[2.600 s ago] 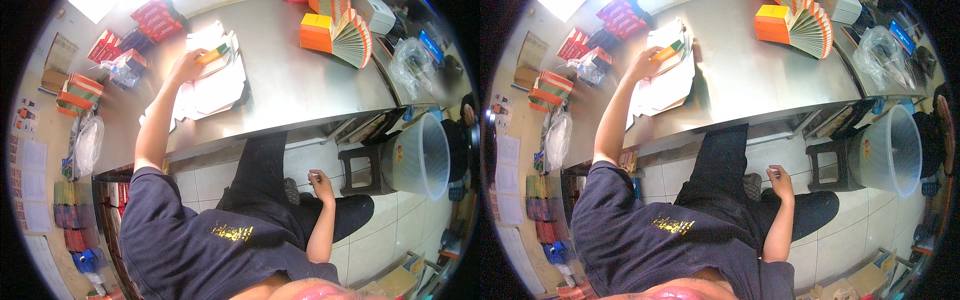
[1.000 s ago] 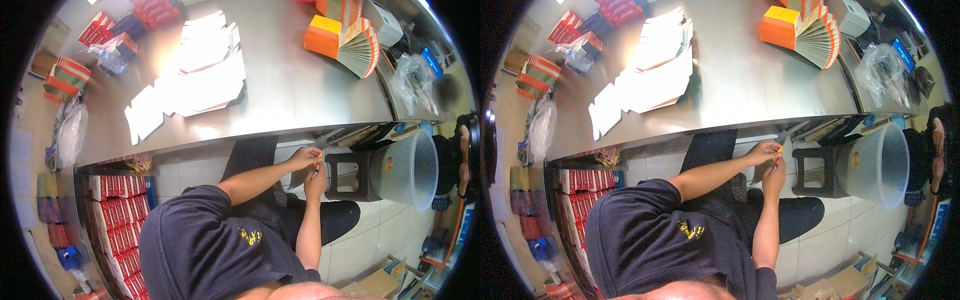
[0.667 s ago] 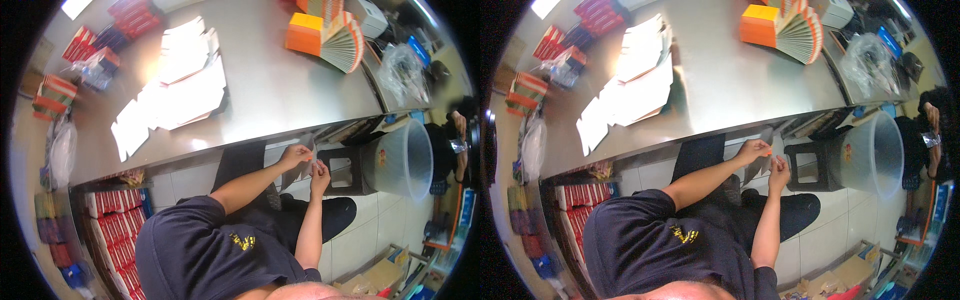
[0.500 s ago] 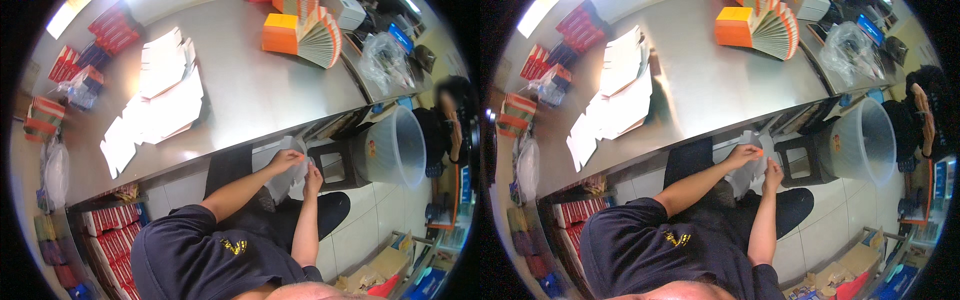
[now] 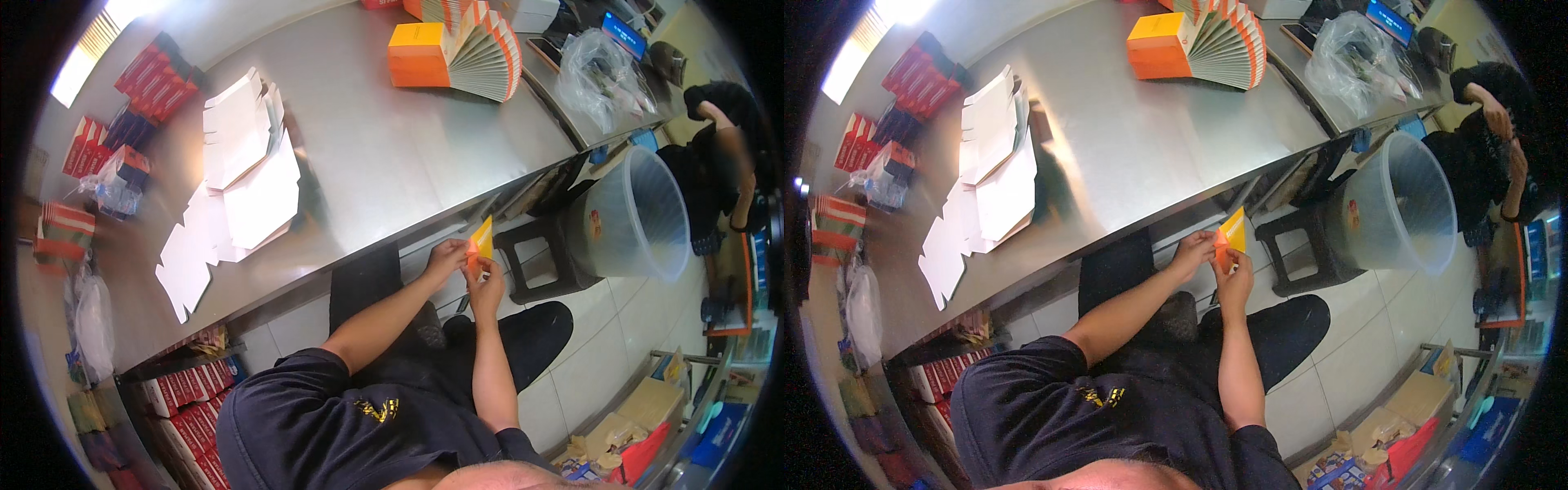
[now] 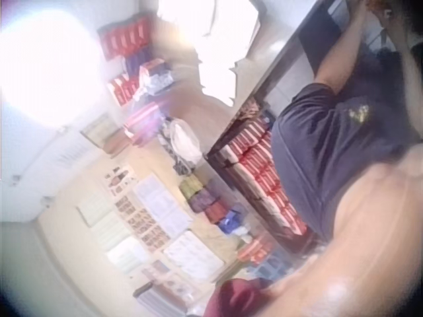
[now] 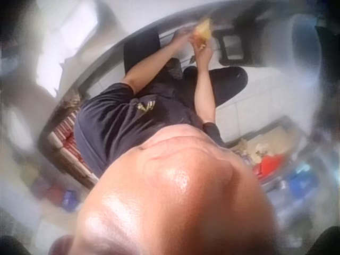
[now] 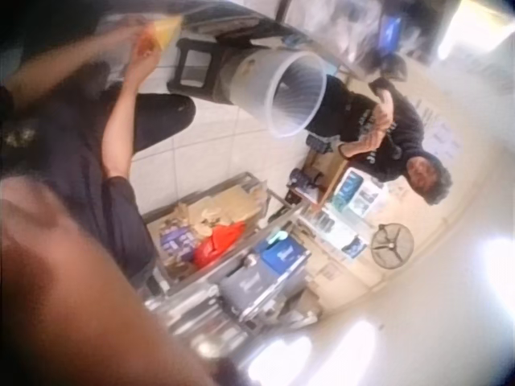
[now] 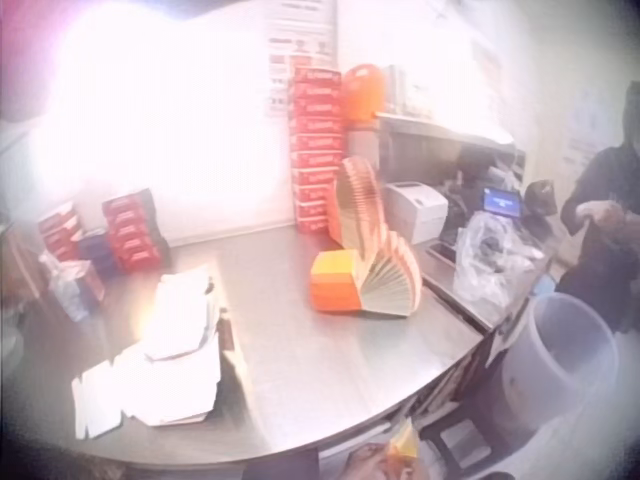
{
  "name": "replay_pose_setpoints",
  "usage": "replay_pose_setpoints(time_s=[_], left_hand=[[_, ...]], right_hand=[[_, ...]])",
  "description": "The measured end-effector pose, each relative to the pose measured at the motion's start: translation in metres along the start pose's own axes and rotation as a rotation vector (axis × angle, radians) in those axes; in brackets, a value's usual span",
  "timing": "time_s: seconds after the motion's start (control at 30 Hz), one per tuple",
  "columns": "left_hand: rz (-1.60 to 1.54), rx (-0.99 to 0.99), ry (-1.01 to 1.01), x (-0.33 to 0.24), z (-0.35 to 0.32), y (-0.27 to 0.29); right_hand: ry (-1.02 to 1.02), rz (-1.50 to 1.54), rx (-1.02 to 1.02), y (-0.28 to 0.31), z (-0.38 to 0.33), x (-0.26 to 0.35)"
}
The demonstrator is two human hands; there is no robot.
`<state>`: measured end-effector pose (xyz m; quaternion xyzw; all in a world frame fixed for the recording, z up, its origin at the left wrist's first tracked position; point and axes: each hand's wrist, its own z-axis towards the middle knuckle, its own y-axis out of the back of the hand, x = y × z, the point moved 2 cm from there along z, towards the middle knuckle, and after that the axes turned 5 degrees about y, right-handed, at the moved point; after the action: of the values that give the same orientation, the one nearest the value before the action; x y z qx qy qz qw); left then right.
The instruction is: The person folds flat cardboard pieces into small rectangular boxes and stacks them on a metal table. They repeatedly pick up a flat piece, fold the sides, and place the finished box on a growing stack.
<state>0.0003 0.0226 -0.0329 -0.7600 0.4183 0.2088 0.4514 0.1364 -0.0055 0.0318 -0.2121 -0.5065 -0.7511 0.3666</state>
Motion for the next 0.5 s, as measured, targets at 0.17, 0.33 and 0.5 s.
replay_pose_setpoints(time_s=[0.17,0.33,0.5], left_hand=[[-0.09,0.129,0.016,-0.013,-0.001,-0.008],[0.199,0.233,-0.003,-0.02,-0.008,-0.011],[0.25,0.289,0.044,-0.02,-0.006,-0.011]], right_hand=[[-0.326,0.359,-0.036,-0.003,-0.003,-0.013],[-0.404,0.439,-0.065,0.003,0.004,-0.027],[-0.324,0.393,-0.108,0.001,0.001,-0.029]])
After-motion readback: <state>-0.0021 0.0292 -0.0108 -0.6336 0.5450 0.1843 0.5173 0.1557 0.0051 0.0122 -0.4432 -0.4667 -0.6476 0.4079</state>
